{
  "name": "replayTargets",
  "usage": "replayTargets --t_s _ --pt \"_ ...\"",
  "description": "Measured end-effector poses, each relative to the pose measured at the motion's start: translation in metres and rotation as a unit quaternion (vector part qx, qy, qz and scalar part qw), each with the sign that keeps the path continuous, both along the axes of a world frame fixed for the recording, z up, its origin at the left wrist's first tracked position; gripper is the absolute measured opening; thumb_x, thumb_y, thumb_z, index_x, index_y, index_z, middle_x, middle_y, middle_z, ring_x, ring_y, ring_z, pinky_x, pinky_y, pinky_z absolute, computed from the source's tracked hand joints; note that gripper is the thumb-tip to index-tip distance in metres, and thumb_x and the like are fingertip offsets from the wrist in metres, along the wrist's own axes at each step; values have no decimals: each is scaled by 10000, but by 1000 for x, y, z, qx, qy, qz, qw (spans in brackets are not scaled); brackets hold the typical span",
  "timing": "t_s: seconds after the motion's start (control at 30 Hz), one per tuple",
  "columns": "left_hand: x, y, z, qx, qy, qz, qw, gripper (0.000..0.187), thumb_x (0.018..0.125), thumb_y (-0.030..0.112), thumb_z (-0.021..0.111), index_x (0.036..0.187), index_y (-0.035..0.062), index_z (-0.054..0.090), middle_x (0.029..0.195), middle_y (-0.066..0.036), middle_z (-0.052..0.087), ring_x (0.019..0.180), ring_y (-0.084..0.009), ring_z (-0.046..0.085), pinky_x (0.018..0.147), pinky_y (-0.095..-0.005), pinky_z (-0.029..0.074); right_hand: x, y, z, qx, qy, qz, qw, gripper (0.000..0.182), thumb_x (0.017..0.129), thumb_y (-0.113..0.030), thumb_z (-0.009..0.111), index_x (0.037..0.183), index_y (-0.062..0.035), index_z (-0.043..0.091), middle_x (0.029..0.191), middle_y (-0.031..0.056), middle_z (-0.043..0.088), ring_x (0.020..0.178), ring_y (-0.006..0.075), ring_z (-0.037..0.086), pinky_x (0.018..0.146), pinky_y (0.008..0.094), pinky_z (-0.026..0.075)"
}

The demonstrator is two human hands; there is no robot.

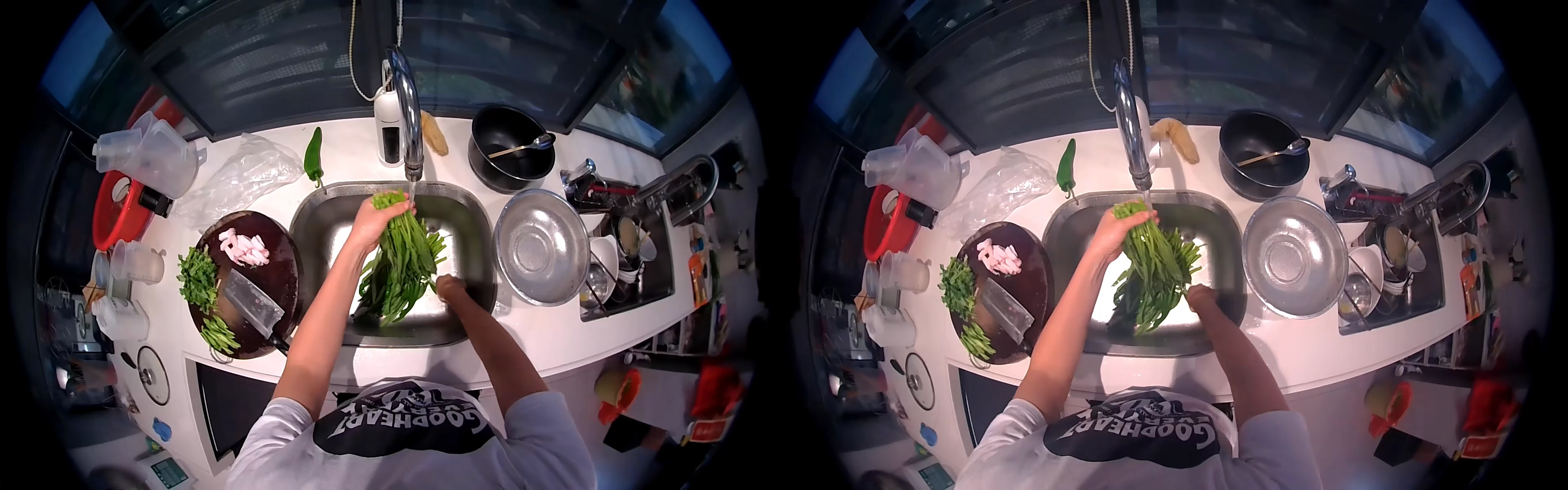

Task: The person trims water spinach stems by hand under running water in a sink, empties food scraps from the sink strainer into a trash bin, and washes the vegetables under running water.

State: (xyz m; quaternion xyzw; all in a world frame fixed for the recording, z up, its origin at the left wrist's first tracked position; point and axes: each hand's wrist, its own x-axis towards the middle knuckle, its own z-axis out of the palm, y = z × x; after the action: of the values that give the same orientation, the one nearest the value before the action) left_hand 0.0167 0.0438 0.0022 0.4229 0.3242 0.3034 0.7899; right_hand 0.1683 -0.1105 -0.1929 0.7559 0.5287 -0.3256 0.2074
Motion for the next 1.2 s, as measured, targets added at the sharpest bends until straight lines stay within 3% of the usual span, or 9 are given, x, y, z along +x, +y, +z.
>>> replayTargets --t_s 0.07,0.27,0.5,0.63,0.77,0.87,1.0,1.13,1.2 --pt "6 0 -4 -19 -12 -27 999 318 797 51 650 1072 -57 531 948 -146 639 861 -218 643 767 -325 530 11 9 24 109 33 -61 992 289 827 -140 458 1043 -77 640 1043 177 632 956 326 625 793 431 510" --pt "12 5 -7 -8 36 -114 993 335 791 49 652 1083 -64 535 952 -150 639 864 -212 641 771 -317 526 25 25 175 373 139 -36 917 85 746 -102 624 809 -51 651 869 158 657 821 366 623 704 410 506" --pt "4 -4 -3 18 49 -84 995 260 805 71 650 1033 -35 584 934 -108 644 817 -171 632 720 -290 514 24 65 191 337 574 -228 711 169 799 -88 649 929 19 654 797 8 638 720 67 577 654 219 455" --pt "-3 -5 -3 -4 29 -23 999 212 816 98 657 985 -26 625 888 -86 650 783 -148 621 697 -278 507 5 80 189 340 575 -284 687 185 829 -125 613 930 24 654 782 54 660 682 96 592 631 236 457" --pt "-1 -7 -11 -7 14 39 999 179 830 118 652 962 1 625 890 -67 640 785 -138 618 688 -267 506 -16 90 187 464 364 -181 787 201 804 -190 616 873 -5 655 672 175 608 622 227 628 616 330 471" --pt "1 0 -11 4 4 85 996 186 849 140 637 980 13 605 909 -79 642 781 -139 618 678 -266 508 -20 89 168 544 357 -154 743 202 814 -144 612 936 11 655 720 94 665 648 159 624 623 274 474" --pt "-9 8 4 42 41 98 993 208 859 158 630 997 6 596 901 -77 648 768 -127 607 680 -264 498 0 66 173 338 125 -71 930 393 774 -121 630 1164 -80 599 1235 116 542 1138 303 505 943 332 391" --pt "3 0 5 98 80 51 991 227 838 161 654 995 8 599 869 -30 626 791 -98 577 701 -245 467 -16 71 165 484 498 -88 714 803 682 -164 729 1357 -21 318 1339 180 403 1233 308 407 1011 357 329" --pt "17 -12 3 132 103 18 986 280 835 191 665 1034 9 589 901 -39 619 831 -110 578 731 -257 468 -31 75 181 453 515 -108 720 869 654 -133 754 1351 35 263 1338 193 396 1267 270 372 1028 342 311"
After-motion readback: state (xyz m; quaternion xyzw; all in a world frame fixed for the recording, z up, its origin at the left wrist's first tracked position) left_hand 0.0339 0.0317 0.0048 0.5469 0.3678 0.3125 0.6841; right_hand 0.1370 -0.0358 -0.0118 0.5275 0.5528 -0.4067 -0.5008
